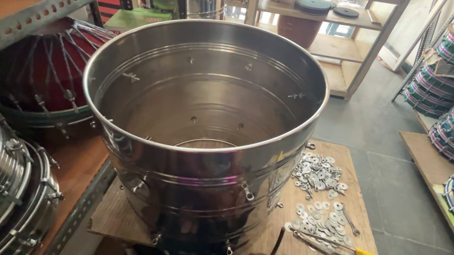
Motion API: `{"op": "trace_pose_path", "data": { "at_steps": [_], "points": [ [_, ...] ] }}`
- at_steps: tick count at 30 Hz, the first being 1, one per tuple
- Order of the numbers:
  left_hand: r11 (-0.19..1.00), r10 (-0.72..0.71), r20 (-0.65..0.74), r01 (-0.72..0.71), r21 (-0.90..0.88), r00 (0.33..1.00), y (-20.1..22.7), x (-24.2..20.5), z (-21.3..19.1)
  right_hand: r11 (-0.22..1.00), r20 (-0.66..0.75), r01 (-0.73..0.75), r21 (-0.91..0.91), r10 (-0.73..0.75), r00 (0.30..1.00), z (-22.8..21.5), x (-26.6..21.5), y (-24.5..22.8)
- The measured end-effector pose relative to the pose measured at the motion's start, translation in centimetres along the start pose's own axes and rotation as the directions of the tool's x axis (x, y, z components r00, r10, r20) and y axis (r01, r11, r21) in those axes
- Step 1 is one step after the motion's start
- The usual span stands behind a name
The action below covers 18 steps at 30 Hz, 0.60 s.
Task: The person uses a metal rod to tighten tension rods on a large, shiny metal drum shell. They systematically rotate the drum and adjust the hardware around its circumference, occasionally tapping the shell to check the fit.
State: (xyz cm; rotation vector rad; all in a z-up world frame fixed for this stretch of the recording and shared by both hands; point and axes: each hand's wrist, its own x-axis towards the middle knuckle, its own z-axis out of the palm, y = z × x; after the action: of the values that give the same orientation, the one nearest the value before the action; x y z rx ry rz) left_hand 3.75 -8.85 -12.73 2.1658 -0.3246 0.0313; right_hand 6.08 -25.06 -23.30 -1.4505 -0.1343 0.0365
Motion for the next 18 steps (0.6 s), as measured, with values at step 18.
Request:
{"op": "trace_pose_path", "data": {
  "at_steps": [18],
  "points": [
    [0.666,0.634,-0.350,-0.256,0.701,0.690,12.2,-0.3,-38.4,0.990,-0.126,-0.067,0.126,0.084,0.988,-4.6,2.7,2.7]
  ]
}}
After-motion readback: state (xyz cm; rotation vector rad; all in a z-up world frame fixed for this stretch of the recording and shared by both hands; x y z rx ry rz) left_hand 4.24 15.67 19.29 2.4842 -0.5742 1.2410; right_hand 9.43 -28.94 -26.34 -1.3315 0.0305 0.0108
